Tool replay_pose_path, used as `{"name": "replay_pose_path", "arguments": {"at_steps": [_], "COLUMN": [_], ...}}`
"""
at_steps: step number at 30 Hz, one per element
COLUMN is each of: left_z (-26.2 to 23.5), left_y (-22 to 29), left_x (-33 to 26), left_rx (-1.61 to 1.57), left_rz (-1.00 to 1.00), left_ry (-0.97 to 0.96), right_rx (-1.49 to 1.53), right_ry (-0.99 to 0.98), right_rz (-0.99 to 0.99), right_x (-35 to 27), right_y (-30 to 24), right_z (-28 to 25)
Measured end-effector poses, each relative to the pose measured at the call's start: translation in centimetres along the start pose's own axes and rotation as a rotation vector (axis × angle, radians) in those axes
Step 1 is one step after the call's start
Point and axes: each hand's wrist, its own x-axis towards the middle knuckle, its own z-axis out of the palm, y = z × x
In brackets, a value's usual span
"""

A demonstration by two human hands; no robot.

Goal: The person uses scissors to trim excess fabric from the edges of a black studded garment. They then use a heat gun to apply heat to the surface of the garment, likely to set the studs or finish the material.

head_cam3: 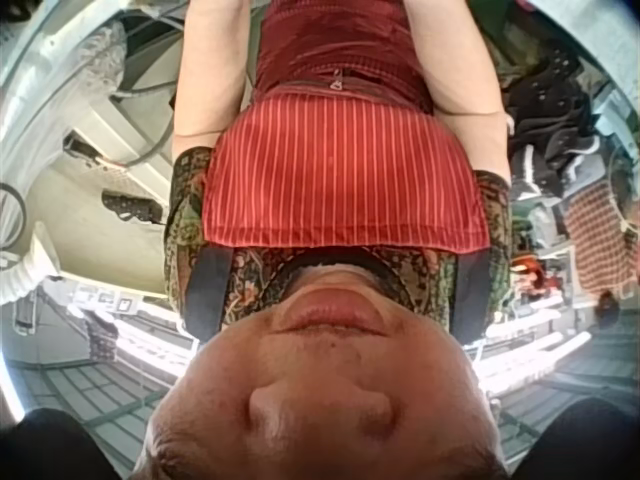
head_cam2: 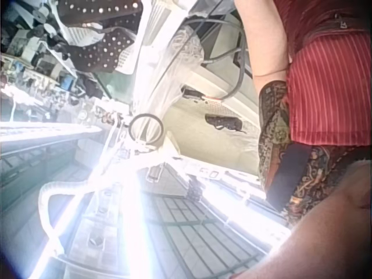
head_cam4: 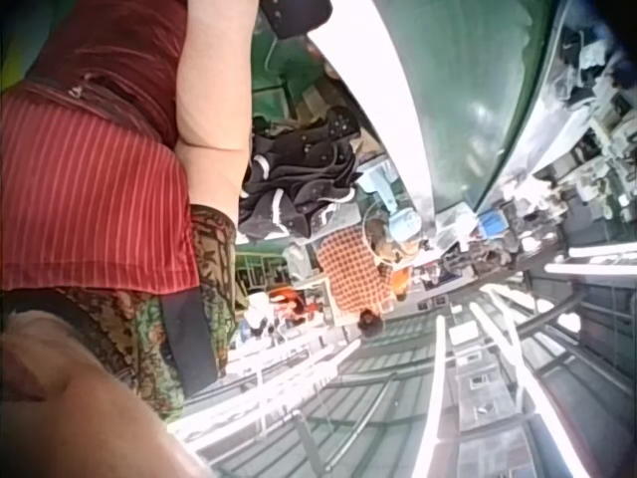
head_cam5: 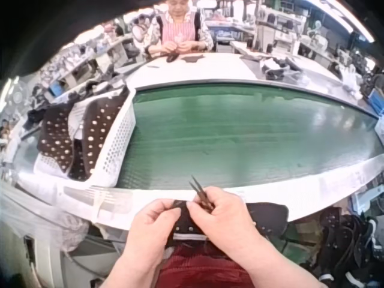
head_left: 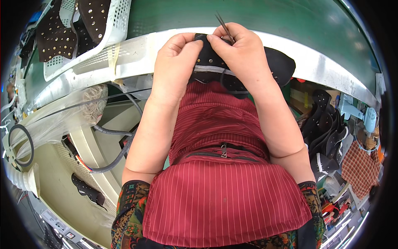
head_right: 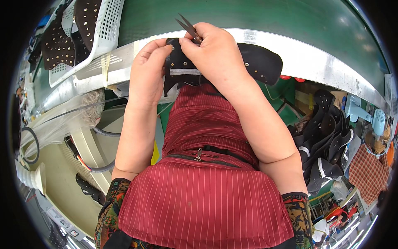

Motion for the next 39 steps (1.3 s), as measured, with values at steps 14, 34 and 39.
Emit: {"name": "replay_pose_path", "arguments": {"at_steps": [14,34,39], "left_z": [0.1,-0.6,-1.7], "left_y": [0.0,0.0,-0.8], "left_x": [0.8,0.4,-0.6], "left_rx": [-0.053,-0.123,0.013], "left_rz": [0.003,-0.01,0.002], "left_ry": [0.069,-0.04,0.024], "right_rx": [0.056,-0.109,-0.323], "right_ry": [-0.02,0.004,-0.008], "right_rz": [0.075,0.004,-0.11], "right_x": [-0.6,-0.6,-0.7], "right_y": [-0.2,0.6,0.7], "right_z": [-2.5,-2.3,-1.3]}}
